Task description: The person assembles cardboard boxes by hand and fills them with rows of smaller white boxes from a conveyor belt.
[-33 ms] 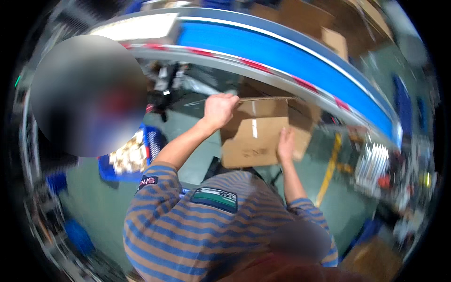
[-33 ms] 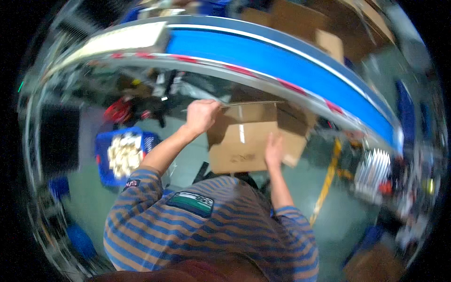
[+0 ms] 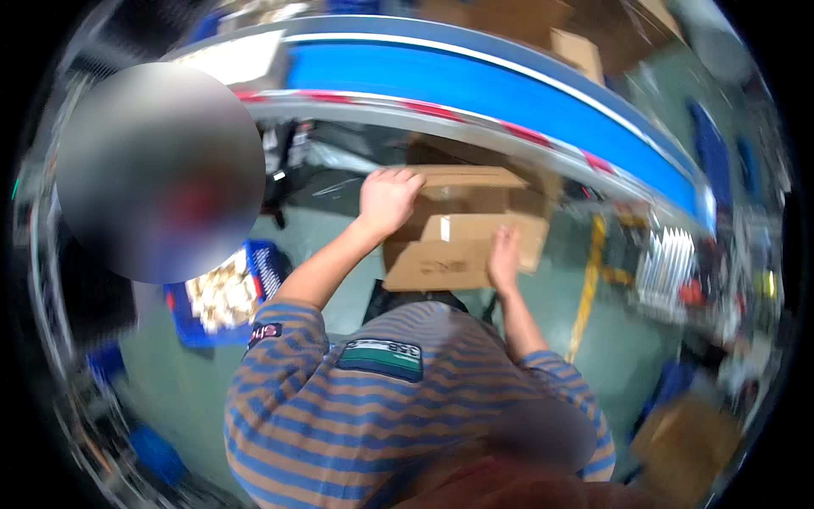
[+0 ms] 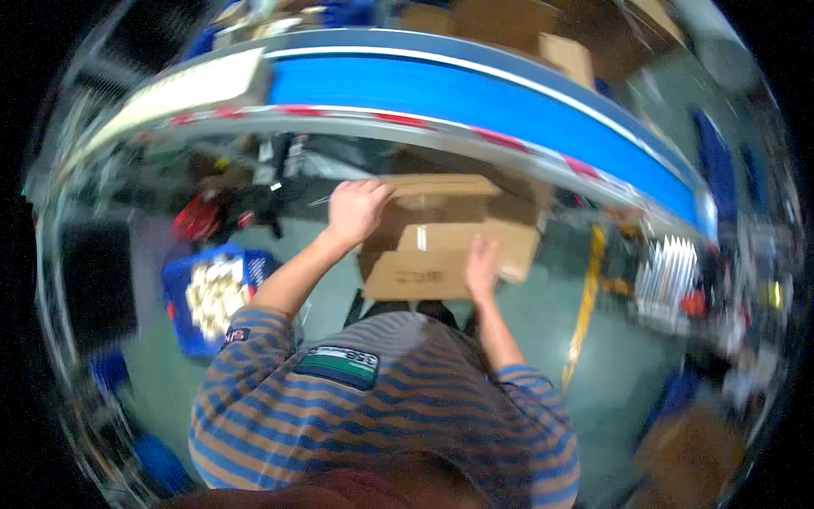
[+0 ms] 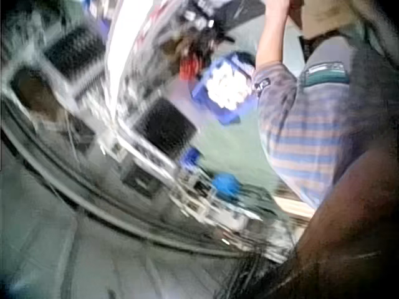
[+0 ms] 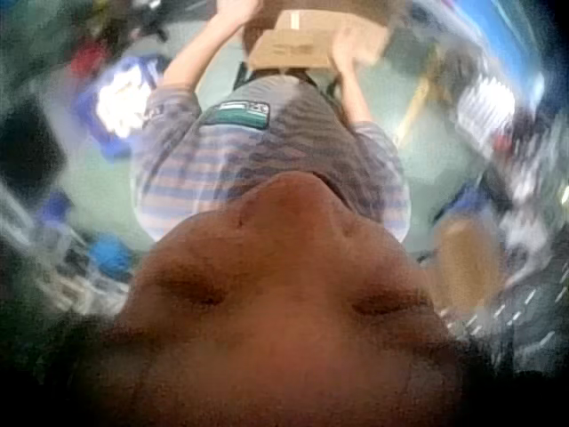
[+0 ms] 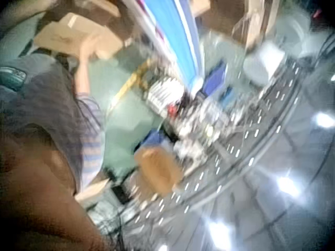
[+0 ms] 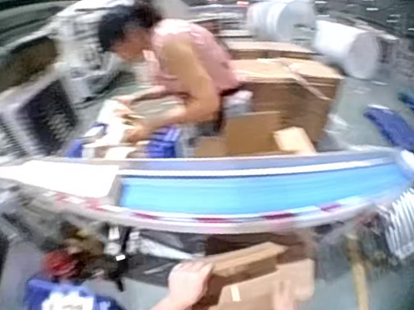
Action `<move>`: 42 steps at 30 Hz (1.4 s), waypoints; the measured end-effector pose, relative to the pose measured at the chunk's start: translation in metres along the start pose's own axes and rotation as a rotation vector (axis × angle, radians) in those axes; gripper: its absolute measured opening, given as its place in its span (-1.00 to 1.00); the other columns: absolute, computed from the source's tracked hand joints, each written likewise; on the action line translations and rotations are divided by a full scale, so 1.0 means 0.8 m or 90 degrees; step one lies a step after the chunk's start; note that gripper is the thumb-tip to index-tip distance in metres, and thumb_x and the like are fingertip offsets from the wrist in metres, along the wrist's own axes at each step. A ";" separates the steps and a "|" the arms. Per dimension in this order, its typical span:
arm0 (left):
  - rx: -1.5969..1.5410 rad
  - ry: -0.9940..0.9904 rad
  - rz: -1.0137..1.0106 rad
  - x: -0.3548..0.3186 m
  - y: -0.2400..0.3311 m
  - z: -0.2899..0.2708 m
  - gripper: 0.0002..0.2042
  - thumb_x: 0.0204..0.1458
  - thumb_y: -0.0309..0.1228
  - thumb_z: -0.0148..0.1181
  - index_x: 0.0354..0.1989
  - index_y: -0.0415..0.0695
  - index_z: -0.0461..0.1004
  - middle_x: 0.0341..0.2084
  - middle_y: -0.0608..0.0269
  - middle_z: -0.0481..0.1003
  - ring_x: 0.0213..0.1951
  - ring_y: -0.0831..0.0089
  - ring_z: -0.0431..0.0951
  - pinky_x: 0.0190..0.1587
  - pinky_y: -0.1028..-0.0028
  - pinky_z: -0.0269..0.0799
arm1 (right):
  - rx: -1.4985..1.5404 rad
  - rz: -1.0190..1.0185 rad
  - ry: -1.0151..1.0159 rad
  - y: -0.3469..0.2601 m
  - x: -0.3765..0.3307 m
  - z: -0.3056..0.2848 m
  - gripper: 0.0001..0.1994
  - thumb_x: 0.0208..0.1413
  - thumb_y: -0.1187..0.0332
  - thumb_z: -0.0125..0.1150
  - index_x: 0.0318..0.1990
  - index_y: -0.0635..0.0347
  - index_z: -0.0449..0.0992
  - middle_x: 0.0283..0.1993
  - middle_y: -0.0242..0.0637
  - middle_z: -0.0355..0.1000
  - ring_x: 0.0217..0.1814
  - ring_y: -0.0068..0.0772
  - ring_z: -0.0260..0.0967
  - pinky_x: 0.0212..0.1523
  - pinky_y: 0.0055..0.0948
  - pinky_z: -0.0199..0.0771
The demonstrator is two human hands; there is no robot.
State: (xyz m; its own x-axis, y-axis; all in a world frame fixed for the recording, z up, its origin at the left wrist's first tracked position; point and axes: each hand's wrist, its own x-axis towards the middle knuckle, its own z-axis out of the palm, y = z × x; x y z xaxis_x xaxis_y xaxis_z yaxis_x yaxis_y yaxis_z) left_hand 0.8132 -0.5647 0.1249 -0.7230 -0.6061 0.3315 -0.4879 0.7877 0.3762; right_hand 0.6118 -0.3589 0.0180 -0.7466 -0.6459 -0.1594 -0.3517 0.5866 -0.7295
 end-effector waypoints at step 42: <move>-0.741 -0.563 -0.610 0.136 0.653 0.526 -0.25 0.14 0.23 -0.36 0.20 -0.23 0.20 0.09 0.12 0.34 0.08 0.28 0.37 0.09 0.33 0.30 | 0.245 0.531 0.434 0.525 -0.009 -0.656 -0.37 0.05 -0.23 -0.03 -0.01 0.17 0.38 -0.02 -0.03 0.43 0.09 -0.01 0.33 0.08 -0.17 0.26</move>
State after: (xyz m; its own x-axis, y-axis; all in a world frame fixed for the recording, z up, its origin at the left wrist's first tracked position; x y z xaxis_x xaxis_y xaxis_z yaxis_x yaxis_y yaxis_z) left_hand 0.2737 -0.1730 -0.0068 -0.6333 -0.2201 -0.7419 -0.5765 -0.5054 0.6421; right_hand 0.1730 0.1487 0.0615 -0.8582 0.3436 -0.3814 0.5063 0.4435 -0.7396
